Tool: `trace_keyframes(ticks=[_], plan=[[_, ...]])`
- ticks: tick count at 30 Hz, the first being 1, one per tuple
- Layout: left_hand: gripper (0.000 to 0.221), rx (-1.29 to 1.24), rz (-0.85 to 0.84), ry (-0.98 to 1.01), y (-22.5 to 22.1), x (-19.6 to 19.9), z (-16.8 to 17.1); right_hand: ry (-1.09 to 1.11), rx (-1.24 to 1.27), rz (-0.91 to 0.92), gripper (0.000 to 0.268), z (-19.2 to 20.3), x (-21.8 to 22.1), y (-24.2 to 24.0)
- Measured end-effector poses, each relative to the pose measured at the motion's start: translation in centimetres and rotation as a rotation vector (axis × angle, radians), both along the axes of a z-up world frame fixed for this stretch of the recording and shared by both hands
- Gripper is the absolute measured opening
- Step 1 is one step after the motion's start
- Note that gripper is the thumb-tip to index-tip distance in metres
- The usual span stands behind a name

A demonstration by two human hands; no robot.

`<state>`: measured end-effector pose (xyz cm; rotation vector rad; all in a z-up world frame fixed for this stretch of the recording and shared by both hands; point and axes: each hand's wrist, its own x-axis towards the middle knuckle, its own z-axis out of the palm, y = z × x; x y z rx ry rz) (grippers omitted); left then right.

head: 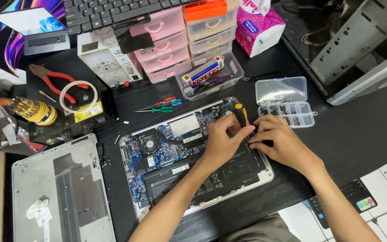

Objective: Removing a battery from a laptop using a screwdriver

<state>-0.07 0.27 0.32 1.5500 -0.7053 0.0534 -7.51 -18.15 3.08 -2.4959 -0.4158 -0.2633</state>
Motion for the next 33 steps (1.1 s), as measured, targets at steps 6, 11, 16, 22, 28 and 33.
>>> trace_keyframes(ticks=[6,11,16,22,28,33], plan=[[0.023,-0.002,-0.016,0.006,-0.1,0.2,-0.7,-0.037,-0.025,0.026,0.003,0.2,-0.1,0.3],[0.026,0.002,-0.012,0.012,0.0,0.2,-0.9,-0.080,-0.141,0.049,0.005,0.2,-0.4,0.6],[0.026,0.000,-0.008,0.011,-0.1,0.2,-0.8,-0.117,-0.135,0.068,0.007,0.4,-0.4,0.8],[0.023,-0.001,0.000,0.010,-0.2,0.3,-1.1,-0.141,-0.178,0.055,0.012,-0.8,-0.3,0.6],[0.022,-0.011,0.002,0.003,-0.2,0.4,-1.4,-0.138,-0.129,0.031,0.013,-0.8,-0.3,0.9],[0.016,-0.103,0.006,0.121,-0.1,0.1,0.1,-0.165,0.191,0.043,0.005,0.0,-0.4,0.5]])
